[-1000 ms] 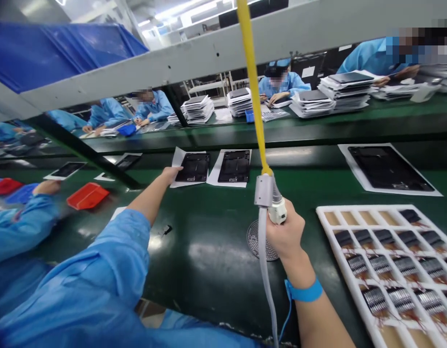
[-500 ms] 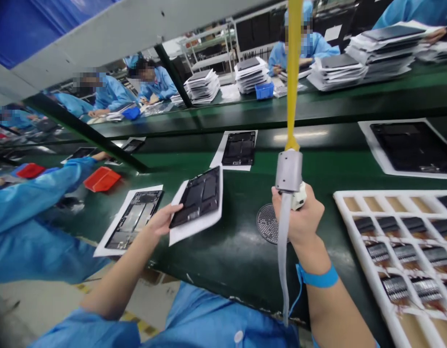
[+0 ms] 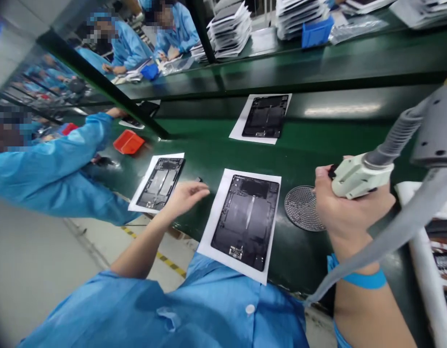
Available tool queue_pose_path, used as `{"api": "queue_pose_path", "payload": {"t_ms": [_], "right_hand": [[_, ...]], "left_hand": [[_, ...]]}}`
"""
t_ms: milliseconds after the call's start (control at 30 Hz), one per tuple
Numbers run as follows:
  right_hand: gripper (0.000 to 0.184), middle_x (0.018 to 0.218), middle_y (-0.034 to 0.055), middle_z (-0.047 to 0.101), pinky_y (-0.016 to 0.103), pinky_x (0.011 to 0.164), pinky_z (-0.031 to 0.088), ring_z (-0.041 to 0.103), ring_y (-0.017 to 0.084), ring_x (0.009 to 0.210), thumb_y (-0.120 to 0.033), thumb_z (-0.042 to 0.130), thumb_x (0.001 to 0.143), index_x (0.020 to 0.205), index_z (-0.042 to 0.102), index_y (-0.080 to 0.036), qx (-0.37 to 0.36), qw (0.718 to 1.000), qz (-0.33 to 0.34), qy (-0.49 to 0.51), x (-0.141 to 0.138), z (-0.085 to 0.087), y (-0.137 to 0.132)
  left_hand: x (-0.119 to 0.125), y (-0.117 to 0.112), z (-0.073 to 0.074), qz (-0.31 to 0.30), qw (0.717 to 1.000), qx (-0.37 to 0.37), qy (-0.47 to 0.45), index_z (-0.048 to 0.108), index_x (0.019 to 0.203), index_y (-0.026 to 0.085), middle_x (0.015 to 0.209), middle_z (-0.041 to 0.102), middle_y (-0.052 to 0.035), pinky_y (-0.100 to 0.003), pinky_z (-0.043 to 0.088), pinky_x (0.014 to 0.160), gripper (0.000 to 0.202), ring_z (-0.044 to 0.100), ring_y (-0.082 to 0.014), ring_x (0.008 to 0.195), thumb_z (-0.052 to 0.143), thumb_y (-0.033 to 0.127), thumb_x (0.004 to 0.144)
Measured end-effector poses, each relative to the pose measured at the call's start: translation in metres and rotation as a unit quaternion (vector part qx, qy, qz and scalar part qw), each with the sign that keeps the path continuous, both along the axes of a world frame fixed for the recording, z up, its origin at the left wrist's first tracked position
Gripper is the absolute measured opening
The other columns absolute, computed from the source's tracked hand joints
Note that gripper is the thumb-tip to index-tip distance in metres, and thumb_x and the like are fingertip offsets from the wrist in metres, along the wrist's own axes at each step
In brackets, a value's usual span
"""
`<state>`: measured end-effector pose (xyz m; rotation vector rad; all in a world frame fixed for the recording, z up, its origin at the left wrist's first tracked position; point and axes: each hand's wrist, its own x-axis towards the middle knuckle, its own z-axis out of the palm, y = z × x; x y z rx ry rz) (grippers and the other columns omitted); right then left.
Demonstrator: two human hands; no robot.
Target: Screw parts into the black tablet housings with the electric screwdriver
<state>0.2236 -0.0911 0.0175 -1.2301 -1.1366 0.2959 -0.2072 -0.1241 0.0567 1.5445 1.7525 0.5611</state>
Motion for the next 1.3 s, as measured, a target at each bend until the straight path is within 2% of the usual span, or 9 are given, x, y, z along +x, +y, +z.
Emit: {"api": "queue_pose_path", "payload": {"t_ms": [100, 233, 367, 500, 700, 900, 1133, 1200, 1300], "right_hand": [[0.044, 0.095, 0.0037, 0.080, 0.058, 0.076, 0.075, 0.083, 0.032, 0.074, -0.053, 0.100, 0.091, 0.126, 0.083, -0.031, 0.024, 0.999, -0.047, -0.016, -0.009, 0.008, 0.001], [0.062, 0.094, 0.0006, 0.078, 0.034, 0.049, 0.060, 0.066, 0.015, 0.052, -0.056, 0.102, 0.090, 0.135, 0.074, -0.023, 0.098, 0.994, -0.018, 0.047, -0.016, 0.013, 0.007], [0.079, 0.102, 0.0015, 0.076, 0.029, 0.054, 0.058, 0.078, 0.018, 0.071, -0.057, 0.093, 0.103, 0.159, 0.052, -0.022, 0.104, 0.993, 0.014, 0.061, -0.018, 0.007, 0.010], [0.084, 0.109, 0.0038, 0.076, 0.035, 0.061, 0.064, 0.078, 0.019, 0.073, -0.063, 0.084, 0.110, 0.169, 0.040, -0.023, 0.068, 0.996, 0.030, 0.043, -0.025, -0.004, 0.004], [0.086, 0.114, 0.0085, 0.079, 0.043, 0.068, 0.072, 0.068, 0.014, 0.065, -0.074, 0.065, 0.120, 0.181, 0.031, -0.023, -0.016, 0.997, 0.014, -0.075, -0.037, -0.010, -0.005], [0.077, 0.105, 0.0037, 0.078, 0.034, 0.052, 0.058, 0.054, 0.009, 0.052, -0.082, 0.066, 0.115, 0.160, 0.046, -0.023, 0.031, 0.994, -0.024, -0.098, -0.043, -0.006, 0.000], [0.061, 0.107, 0.0001, 0.075, 0.033, 0.057, 0.060, 0.057, 0.009, 0.056, -0.063, 0.088, 0.107, 0.149, 0.058, -0.030, 0.067, 0.997, 0.036, -0.015, -0.041, -0.008, 0.002], [0.065, 0.114, -0.0004, 0.076, 0.032, 0.053, 0.057, 0.060, 0.009, 0.057, -0.068, 0.092, 0.102, 0.146, 0.060, -0.033, 0.084, 0.996, 0.043, 0.006, -0.040, -0.012, 0.005], [0.070, 0.104, -0.0055, 0.075, 0.028, 0.045, 0.050, 0.052, 0.007, 0.049, -0.076, 0.093, 0.097, 0.142, 0.060, -0.033, 0.104, 0.993, 0.045, 0.027, -0.040, -0.017, 0.010]], "left_hand": [[-0.020, 0.028, 0.002, 0.046, 0.990, 0.079, 0.108, 0.093, 0.094, 0.025, 0.100, 0.083, -0.0087, -0.041, 0.063, 0.112, 0.013, 0.078, -0.0291, 0.099, 0.101, 0.022, 0.085], [-0.040, 0.060, -0.007, 0.061, 0.994, -0.027, 0.088, 0.092, 0.089, 0.024, 0.079, 0.075, -0.0027, -0.038, 0.064, 0.102, 0.021, 0.073, -0.0248, 0.083, 0.103, 0.010, 0.078], [-0.065, 0.070, -0.026, 0.029, 0.995, -0.036, 0.085, 0.092, 0.096, 0.021, 0.076, 0.077, 0.0021, -0.031, 0.064, 0.094, 0.021, 0.068, -0.0177, 0.076, 0.103, 0.013, 0.080], [-0.071, 0.058, -0.030, 0.004, 0.993, 0.109, 0.047, 0.093, 0.100, 0.022, 0.078, 0.081, 0.0027, -0.027, 0.065, 0.095, 0.019, 0.076, -0.0192, 0.085, 0.104, 0.026, 0.085], [-0.016, 0.034, 0.000, -0.027, 0.975, 0.221, 0.005, 0.094, 0.106, 0.027, 0.102, 0.089, 0.0007, -0.030, 0.065, 0.107, 0.012, 0.081, -0.0196, 0.101, 0.095, 0.037, 0.101], [0.042, 0.035, 0.014, -0.090, 0.972, 0.206, -0.065, 0.095, 0.111, 0.030, 0.100, 0.086, 0.0005, -0.036, 0.069, 0.097, 0.012, 0.084, -0.0186, 0.091, 0.084, 0.033, 0.108], [0.099, 0.050, -0.004, -0.090, 0.980, 0.128, -0.125, 0.092, 0.114, 0.024, 0.112, 0.084, -0.0001, -0.039, 0.073, 0.096, 0.013, 0.088, -0.0223, 0.103, 0.080, 0.023, 0.107], [0.112, 0.052, -0.014, -0.101, 0.978, 0.127, -0.131, 0.091, 0.111, 0.020, 0.113, 0.085, -0.0025, -0.039, 0.073, 0.097, 0.011, 0.087, -0.0243, 0.106, 0.088, 0.026, 0.102], [0.124, 0.054, -0.026, -0.120, 0.973, 0.150, -0.131, 0.089, 0.109, 0.018, 0.111, 0.087, -0.0064, -0.037, 0.073, 0.090, 0.017, 0.084, -0.0241, 0.100, 0.093, 0.030, 0.098]]}}
